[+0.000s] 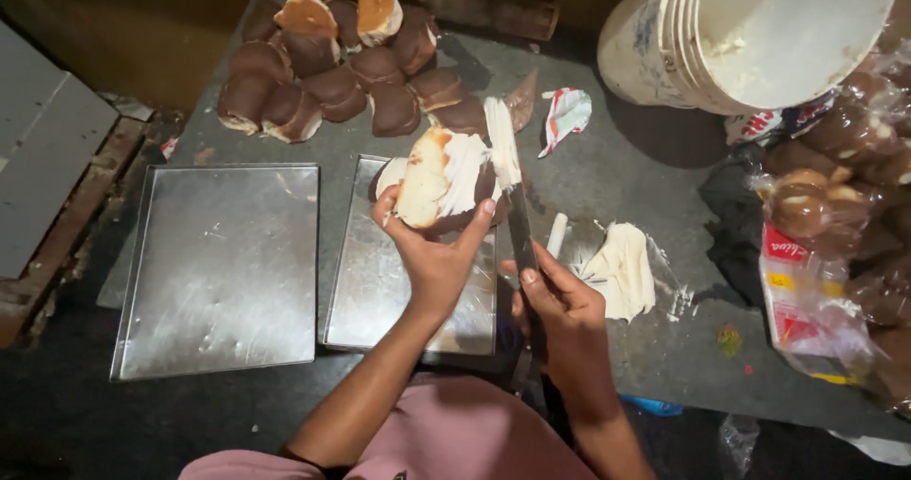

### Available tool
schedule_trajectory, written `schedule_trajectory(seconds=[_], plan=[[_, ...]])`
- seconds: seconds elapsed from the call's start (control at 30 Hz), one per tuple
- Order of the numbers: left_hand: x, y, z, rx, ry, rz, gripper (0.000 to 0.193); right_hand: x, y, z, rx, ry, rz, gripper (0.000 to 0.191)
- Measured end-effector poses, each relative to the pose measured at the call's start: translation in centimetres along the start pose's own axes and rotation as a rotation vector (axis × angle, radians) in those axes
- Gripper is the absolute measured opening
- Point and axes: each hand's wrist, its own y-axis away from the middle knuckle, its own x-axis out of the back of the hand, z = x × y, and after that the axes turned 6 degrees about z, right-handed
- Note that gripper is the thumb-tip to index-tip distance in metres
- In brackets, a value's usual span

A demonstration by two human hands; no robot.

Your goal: The person spreads a white creamy filling onto chocolate-glazed buns using a metal spatula. They scoop the filling from a pile on the table, apply it to the cut surface of each bun, and place the finished buns onto a metal tray.

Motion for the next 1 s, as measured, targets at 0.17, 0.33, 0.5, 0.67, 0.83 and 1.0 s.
schedule_trajectory(seconds=[0.17, 0.33, 0.5, 0.67, 0.83, 1.0], plan=[[0.4, 0.1, -0.9, -0.013, -0.046, -0.013, 0.086, -0.1, 0.4, 1.4, 0.590, 0.387, 0.051, 0.037], [0.7, -0.1, -0.5, 0.021, -0.093, 0.000, 0.091, -0.3, 1.3, 2.5, 0.868, 0.713, 0.106, 0.033], [1.6, -0.7, 0.1, 0.029, 0.057, -0.044, 0.089, 1.0, -0.3, 1.8, 0.316, 0.312, 0.114, 0.043], [2.4, -0.9, -0.8, -0.012, 0.115, -0.125, 0.089, 2.5, -1.3, 1.8, -0.032, -0.118, -0.117, 0.051], [2.8, -0.7, -2.4, -0.082, 0.016, -0.153, 0.089, 2.9, -0.9, 2.7, 0.000, -0.002, -0.083, 0.047], [3.0, -0.5, -3.2, -0.017, -0.078, -0.138, 0.088, 1.6, -0.1, 3.2, 0.609, 0.350, -0.065, 0.038]])
